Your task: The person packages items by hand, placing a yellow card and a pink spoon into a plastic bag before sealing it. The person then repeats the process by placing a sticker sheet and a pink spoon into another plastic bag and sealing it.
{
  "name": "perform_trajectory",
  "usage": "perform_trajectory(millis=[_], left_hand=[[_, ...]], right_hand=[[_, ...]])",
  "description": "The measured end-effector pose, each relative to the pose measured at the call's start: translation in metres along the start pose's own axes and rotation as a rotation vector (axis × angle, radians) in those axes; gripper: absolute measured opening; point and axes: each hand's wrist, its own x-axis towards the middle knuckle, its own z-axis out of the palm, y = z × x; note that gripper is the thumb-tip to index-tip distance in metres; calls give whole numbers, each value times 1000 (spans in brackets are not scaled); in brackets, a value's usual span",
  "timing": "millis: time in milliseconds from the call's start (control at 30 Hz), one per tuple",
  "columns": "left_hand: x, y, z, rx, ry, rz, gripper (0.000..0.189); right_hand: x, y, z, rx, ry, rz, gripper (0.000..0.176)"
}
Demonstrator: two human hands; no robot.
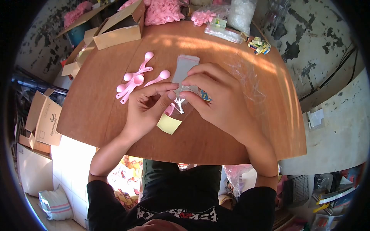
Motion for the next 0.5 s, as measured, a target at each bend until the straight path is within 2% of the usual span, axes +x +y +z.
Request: perform_trajectory(millis=[33,167,233,300,500], left_hand=[[0,0,0,1,-2,3,21],[-1,-2,-1,90,3,11,21],[-1,-1,-1,112,7,20,21],[-2,2,-1,254,-11,142,23],[-8,21,4,543,-96,329,26]], right_hand=[[0,0,0,-101,26,-51,16],[1,1,3,-149,22,-100,18],[2,4,5,-232,32,-223,18],[3,2,7,-275,44,-255,18],[-5,-13,9,-497,71,-312,23]])
